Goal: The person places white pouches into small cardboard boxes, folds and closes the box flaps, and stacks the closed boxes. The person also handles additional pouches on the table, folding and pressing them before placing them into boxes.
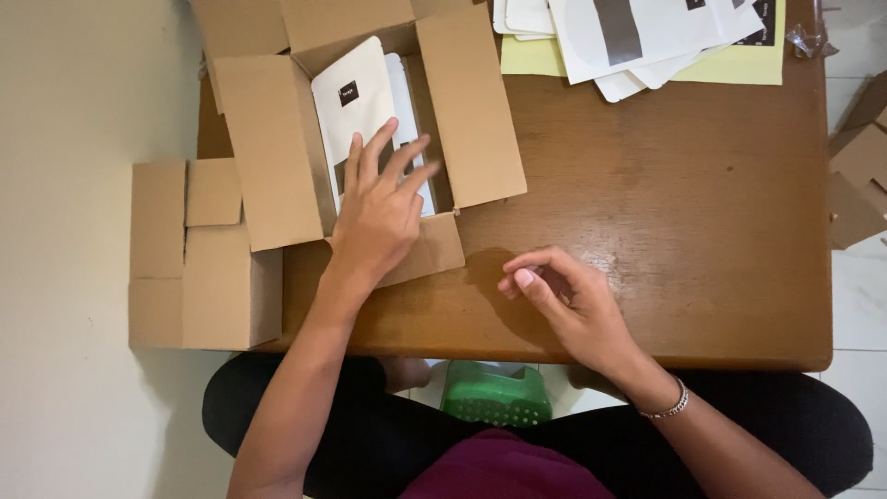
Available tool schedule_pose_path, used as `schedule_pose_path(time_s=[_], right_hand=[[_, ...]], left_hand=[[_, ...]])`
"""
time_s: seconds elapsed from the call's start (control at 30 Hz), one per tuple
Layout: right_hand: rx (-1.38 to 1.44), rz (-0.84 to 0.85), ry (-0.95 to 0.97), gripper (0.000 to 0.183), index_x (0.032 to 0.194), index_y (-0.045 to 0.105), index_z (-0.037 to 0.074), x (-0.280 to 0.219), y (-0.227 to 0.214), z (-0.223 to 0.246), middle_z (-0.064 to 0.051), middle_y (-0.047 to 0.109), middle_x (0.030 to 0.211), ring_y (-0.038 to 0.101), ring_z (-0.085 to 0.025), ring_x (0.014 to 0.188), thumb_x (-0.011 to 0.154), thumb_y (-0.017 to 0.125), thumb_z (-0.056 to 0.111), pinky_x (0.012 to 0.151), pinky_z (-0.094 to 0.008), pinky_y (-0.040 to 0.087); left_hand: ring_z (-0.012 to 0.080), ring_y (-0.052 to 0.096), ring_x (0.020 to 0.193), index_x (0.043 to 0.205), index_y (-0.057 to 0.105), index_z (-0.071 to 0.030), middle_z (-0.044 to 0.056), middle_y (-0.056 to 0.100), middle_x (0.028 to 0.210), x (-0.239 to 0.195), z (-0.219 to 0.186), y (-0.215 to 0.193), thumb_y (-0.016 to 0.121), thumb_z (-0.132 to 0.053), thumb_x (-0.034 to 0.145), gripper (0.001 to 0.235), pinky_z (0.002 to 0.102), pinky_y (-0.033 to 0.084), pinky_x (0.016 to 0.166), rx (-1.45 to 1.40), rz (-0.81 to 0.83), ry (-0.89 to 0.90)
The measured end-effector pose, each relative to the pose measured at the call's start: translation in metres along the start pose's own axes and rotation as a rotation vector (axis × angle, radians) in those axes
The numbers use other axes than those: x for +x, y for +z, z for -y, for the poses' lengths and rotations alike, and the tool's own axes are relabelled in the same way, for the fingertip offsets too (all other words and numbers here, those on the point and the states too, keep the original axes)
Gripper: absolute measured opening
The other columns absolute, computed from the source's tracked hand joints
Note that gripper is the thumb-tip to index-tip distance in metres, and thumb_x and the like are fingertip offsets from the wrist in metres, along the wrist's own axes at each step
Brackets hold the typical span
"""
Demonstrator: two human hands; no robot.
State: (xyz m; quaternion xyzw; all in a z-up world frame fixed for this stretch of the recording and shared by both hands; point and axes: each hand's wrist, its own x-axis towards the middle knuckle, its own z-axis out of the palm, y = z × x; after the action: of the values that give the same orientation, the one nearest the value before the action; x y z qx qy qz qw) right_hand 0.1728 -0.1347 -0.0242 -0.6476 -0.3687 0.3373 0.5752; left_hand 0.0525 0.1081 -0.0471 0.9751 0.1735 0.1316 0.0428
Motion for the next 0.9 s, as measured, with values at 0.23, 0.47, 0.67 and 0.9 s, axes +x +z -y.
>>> schedule_pose_path(time_s=[0.23,0.47,0.67,0.9], right_hand=[[0.004,-0.004,0.010,0.020,0.112,0.071,-0.003,0.001,0.001,-0.002,-0.014,0.076,0.084,0.075,-0.022,0.080,0.100,0.059,0.006,0.078,-0.038,0.062],[-0.113,-0.097,-0.006,0.018,0.112,0.073,0.002,0.010,-0.019,-0.003,-0.014,0.076,0.084,0.074,-0.022,0.081,0.101,0.061,0.010,0.078,-0.039,0.061],[-0.209,-0.276,-0.056,0.015,0.115,0.069,0.002,0.037,-0.054,-0.010,-0.012,0.072,0.088,0.071,-0.021,0.079,0.106,0.058,0.009,0.077,-0.036,0.059],[-0.905,-0.418,-0.366,0.024,0.116,0.067,0.007,0.137,-0.092,-0.078,-0.016,0.062,0.102,0.063,-0.041,0.099,0.100,0.077,0.022,0.086,-0.050,0.052]], left_hand=[[0.0241,0.038,0.150,0.102,0.077,-0.023,-0.001,0.070,0.127,0.004,-0.001,-0.001,0.029,-0.045,0.107,0.053,0.062,0.010,0.125,0.066,0.151,-0.017],[0.0270,0.043,0.146,0.104,0.076,-0.018,0.005,0.070,0.121,0.003,0.001,0.010,0.020,-0.051,0.113,0.066,0.061,0.017,0.123,0.148,0.102,0.025],[0.0297,0.045,0.144,0.119,0.071,-0.017,0.008,0.061,0.137,0.008,-0.001,-0.001,0.015,-0.055,0.110,0.068,0.060,0.020,0.123,0.052,0.189,-0.003],[0.0250,0.065,0.108,0.109,0.071,-0.012,0.007,0.065,0.105,-0.005,-0.003,0.023,0.062,-0.039,0.102,0.029,0.055,0.041,0.111,-0.054,-0.357,0.243]])
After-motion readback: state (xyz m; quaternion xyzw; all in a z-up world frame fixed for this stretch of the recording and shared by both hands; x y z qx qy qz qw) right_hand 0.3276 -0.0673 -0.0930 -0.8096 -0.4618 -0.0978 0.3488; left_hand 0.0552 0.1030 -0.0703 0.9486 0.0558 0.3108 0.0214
